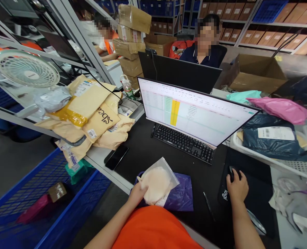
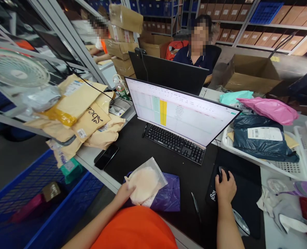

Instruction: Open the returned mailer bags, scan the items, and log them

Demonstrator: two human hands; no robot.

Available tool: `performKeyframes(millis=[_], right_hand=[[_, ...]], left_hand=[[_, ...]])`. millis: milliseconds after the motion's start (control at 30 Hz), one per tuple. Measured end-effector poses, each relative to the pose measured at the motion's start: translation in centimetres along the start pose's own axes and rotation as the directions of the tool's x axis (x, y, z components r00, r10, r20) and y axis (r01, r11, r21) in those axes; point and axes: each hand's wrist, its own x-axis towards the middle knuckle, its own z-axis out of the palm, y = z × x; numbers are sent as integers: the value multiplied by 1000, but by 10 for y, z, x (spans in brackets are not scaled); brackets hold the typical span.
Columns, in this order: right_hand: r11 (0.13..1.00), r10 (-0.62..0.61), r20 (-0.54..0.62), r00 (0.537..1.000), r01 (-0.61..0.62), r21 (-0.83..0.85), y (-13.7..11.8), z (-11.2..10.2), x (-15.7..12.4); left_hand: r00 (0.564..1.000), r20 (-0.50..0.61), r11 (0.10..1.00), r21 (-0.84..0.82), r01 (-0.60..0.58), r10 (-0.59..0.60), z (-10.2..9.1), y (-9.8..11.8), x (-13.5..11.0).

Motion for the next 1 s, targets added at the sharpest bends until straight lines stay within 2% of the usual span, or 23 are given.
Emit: performKeyframes(millis=[367, 533, 800, 933, 1000], right_hand=[[1000, 23, -17, 1000, -23, 18, 1, 2, -1], [998, 60, -37, 998, -58, 30, 0, 2, 0], [999, 47, -57, 997, -46, 25, 1, 1, -1], [999, 41, -42, 998, -41, 8, -1, -1, -1], [999, 39, -30, 999, -39, 10, -1, -2, -1]], left_hand=[[999, -3, 994, -95, -47, 47, 4, -9, 4], [998, -22, 986, -158, -60, 57, 4, -10, 2], [992, -75, 953, -278, -117, 100, 1, -11, -4], [976, -133, 898, -386, -210, 172, 1, -10, -5], [979, -128, 853, -482, -200, 157, 1, -10, -6]])
